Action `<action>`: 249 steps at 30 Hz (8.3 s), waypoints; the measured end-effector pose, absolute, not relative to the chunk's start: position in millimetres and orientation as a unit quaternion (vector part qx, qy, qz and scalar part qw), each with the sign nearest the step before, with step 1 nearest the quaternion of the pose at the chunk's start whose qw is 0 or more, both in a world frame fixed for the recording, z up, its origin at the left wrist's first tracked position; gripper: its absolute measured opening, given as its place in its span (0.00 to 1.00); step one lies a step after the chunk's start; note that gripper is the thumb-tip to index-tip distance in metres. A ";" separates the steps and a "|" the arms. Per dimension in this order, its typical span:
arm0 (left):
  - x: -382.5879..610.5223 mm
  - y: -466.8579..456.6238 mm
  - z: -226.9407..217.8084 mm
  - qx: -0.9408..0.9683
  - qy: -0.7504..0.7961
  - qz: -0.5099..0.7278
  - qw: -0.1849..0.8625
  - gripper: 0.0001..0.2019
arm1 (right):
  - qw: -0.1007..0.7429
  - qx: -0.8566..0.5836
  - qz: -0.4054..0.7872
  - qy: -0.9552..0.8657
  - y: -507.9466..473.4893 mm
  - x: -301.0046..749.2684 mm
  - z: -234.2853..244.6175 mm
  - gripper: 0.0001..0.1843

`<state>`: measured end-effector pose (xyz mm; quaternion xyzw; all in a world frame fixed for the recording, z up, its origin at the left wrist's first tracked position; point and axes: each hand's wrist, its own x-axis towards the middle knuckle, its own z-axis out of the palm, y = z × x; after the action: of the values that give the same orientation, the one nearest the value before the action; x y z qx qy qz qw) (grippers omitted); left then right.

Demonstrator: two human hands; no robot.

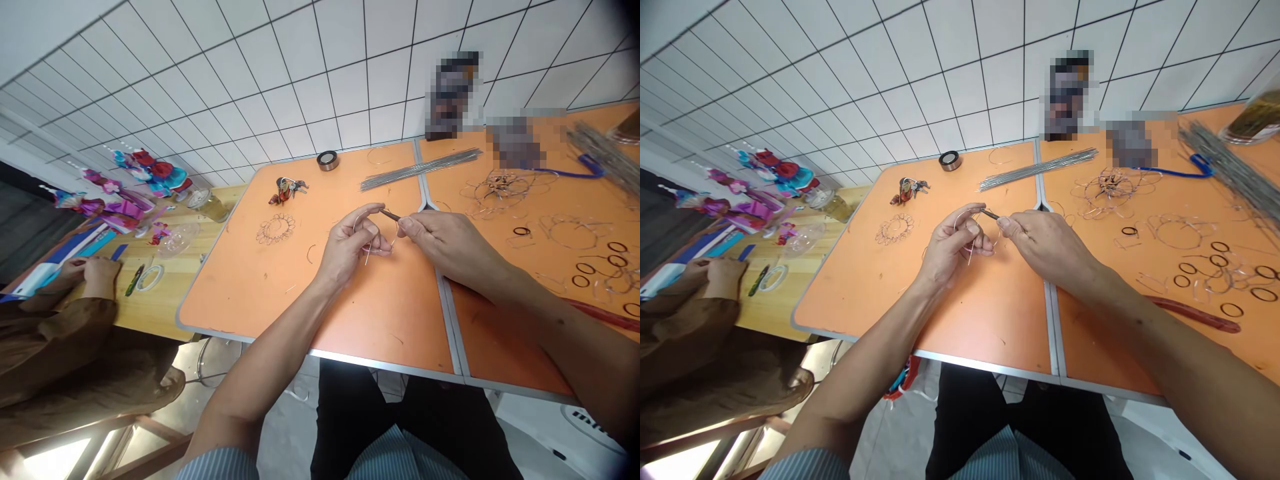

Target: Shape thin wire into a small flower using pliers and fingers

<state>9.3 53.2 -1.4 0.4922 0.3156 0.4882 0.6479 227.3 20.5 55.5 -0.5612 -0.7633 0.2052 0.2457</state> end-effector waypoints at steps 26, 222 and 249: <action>12.1 46.4 9.7 0.460 0.308 0.492 0.672 0.27 | 0.285 -0.556 0.221 -0.748 23.0 225.3 49.6 0.28; 17.9 31.2 18.3 0.435 0.335 0.348 0.760 0.08 | 0.493 -0.447 0.405 -0.627 32.5 228.9 30.5 0.05; 17.8 29.9 18.2 0.487 0.311 0.333 0.745 0.18 | 0.476 -0.449 0.380 -0.653 24.8 223.4 42.0 0.05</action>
<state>17.8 29.9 18.2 0.4871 0.3112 0.3332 0.7449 223.4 24.8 42.0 -0.4493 -0.6534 0.3801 0.4761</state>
